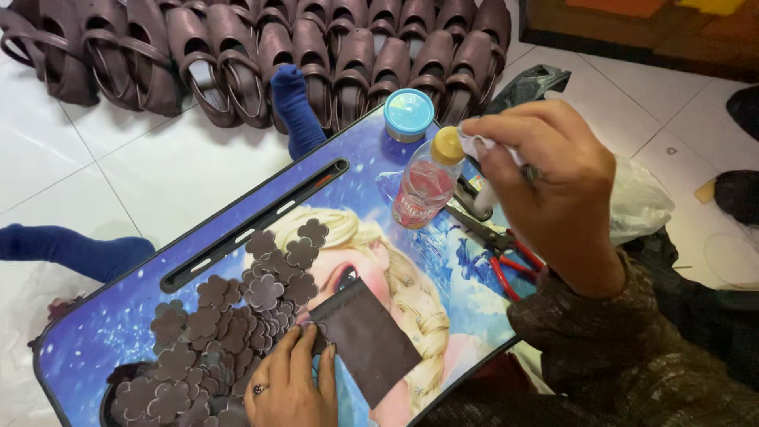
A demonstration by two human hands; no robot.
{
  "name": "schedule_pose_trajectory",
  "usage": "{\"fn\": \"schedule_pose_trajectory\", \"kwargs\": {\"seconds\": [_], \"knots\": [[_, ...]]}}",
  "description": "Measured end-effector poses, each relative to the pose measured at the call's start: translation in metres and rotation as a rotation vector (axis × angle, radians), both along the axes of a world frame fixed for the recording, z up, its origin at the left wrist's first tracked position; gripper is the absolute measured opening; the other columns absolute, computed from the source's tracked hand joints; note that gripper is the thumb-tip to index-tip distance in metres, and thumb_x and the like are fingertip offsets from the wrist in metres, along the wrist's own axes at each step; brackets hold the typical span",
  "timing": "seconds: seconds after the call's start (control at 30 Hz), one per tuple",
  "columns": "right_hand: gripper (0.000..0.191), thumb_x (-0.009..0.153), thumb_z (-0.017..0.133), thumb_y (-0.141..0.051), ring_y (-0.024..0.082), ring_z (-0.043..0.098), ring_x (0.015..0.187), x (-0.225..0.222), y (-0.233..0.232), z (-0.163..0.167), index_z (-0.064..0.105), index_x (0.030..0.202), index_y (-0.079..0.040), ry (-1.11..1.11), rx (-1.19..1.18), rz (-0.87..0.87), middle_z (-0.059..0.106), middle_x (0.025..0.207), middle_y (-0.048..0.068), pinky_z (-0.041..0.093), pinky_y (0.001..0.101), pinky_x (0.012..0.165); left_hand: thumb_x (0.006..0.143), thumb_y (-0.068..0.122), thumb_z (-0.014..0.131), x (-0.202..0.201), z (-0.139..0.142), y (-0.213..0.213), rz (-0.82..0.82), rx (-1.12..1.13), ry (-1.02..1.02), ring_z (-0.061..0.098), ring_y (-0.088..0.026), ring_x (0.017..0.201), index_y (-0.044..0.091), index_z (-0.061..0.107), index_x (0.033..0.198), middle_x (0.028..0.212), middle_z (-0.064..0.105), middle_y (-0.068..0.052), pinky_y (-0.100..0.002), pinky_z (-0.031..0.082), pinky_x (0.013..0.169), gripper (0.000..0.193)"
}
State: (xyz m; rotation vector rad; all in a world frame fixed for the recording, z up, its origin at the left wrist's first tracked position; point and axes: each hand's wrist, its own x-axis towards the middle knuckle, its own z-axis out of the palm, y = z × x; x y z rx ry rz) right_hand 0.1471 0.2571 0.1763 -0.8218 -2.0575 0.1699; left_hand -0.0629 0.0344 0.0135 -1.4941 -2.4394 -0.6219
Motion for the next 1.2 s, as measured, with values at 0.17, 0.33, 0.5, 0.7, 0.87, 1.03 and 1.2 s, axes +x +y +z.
{"fn": "schedule_pose_trajectory", "kwargs": {"seconds": [0.17, 0.33, 0.5, 0.7, 0.87, 1.03, 1.2], "knots": [[0.015, 0.102, 0.069, -0.001, 0.025, 0.069, 0.091, -0.012, 0.0, 0.009, 0.073, 0.116, -0.002, -0.114, 0.107, 0.01, 0.068, 0.107, 0.014, 0.056, 0.0364, 0.077, 0.082, 0.032, 0.079, 0.001, 0.005, -0.002, -0.04, 0.046, 0.076, 0.068, -0.019, 0.097, 0.018, 0.078, 0.109, 0.115, 0.075, 0.001, -0.037, 0.05, 0.092, 0.03], [0.025, 0.098, 0.076, -0.012, 0.031, 0.07, 0.098, -0.012, 0.005, -0.004, 0.065, 0.116, 0.002, -0.149, 0.186, 0.078, 0.068, 0.112, 0.019, 0.059, 0.0402, 0.081, 0.089, 0.024, 0.077, 0.009, 0.024, 0.0, -0.041, 0.062, 0.079, 0.07, -0.018, 0.096, 0.016, 0.079, 0.105, 0.113, 0.076, 0.002, -0.035, 0.05, 0.086, 0.018], [0.024, 0.111, 0.078, -0.015, 0.022, 0.074, 0.094, 0.0, 0.029, -0.044, 0.061, 0.123, -0.002, 0.059, 0.074, -0.011, 0.07, 0.116, 0.014, 0.063, 0.0338, 0.076, 0.097, 0.021, 0.072, 0.013, 0.036, 0.0, 0.045, 0.208, -0.298, 0.072, -0.015, 0.091, 0.012, 0.076, 0.105, 0.108, 0.077, -0.002, -0.028, 0.053, 0.078, 0.014], [0.019, 0.121, 0.061, -0.018, 0.024, 0.073, 0.103, 0.044, 0.057, -0.09, 0.055, 0.123, 0.001, 0.88, -0.644, 0.291, 0.067, 0.11, 0.013, 0.064, 0.0373, 0.089, 0.1, 0.021, 0.066, 0.008, 0.017, -0.006, 0.197, 0.47, -1.482, 0.06, -0.007, 0.07, 0.002, 0.074, 0.105, 0.079, 0.069, -0.005, -0.023, 0.047, 0.066, 0.021], [0.028, 0.115, 0.047, -0.027, 0.023, 0.072, 0.107, 0.041, 0.052, -0.117, 0.058, 0.117, -0.001, 1.176, -1.212, 0.326, 0.07, 0.111, 0.011, 0.063, 0.0384, 0.097, 0.103, 0.019, 0.063, 0.008, -0.002, -0.006, 0.196, 0.597, -1.821, 0.059, -0.007, 0.068, 0.001, 0.07, 0.102, 0.078, 0.066, -0.002, -0.024, 0.044, 0.062, 0.019], [0.019, 0.119, 0.058, -0.021, 0.02, 0.073, 0.101, 0.04, 0.042, -0.106, 0.057, 0.119, -0.001, 1.046, -0.946, 0.344, 0.069, 0.112, 0.013, 0.063, 0.0346, 0.093, 0.102, 0.019, 0.063, 0.014, 0.009, -0.003, 0.25, 0.516, -1.68, 0.068, -0.012, 0.077, 0.001, 0.072, 0.107, 0.086, 0.074, -0.008, -0.025, 0.051, 0.068, 0.021], [0.026, 0.113, 0.069, -0.017, 0.019, 0.07, 0.083, 0.034, 0.043, -0.082, 0.053, 0.121, 0.001, 0.372, -0.056, 0.015, 0.066, 0.106, 0.016, 0.062, 0.0309, 0.069, 0.096, 0.007, 0.069, 0.04, 0.034, 0.003, -0.093, 0.433, -1.068, 0.073, -0.017, 0.099, -0.002, 0.073, 0.105, 0.109, 0.075, -0.011, -0.029, 0.058, 0.088, 0.013]]}}
